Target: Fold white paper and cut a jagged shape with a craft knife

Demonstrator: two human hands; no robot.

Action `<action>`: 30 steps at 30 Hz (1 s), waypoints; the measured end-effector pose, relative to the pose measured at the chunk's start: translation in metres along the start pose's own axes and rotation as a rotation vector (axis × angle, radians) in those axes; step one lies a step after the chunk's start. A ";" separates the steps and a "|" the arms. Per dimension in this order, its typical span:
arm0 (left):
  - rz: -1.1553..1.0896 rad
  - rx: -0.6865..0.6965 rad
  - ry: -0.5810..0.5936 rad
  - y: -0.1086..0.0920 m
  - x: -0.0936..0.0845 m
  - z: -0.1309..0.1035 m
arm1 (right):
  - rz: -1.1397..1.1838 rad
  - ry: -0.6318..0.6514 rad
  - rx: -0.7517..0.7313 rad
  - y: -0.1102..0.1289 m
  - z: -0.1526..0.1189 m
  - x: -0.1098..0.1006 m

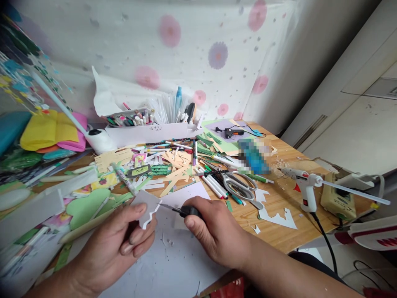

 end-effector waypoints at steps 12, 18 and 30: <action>0.003 -0.062 0.113 0.005 -0.003 0.000 | -0.132 0.003 -0.036 0.005 -0.001 0.002; -0.032 -0.148 0.137 0.004 -0.002 -0.002 | -0.259 -0.038 -0.065 0.007 -0.003 0.007; 0.003 -0.107 0.190 0.007 -0.001 -0.004 | -0.217 0.036 0.025 0.009 -0.002 0.006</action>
Point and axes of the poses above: each hand's wrist, its own z-axis towards the middle knuckle, its own x-axis out of the palm, y = z × x, the point moved 2 cm from there along z, towards the middle knuckle, and after that the axes turned 3 degrees about z, right-handed, at the moved point
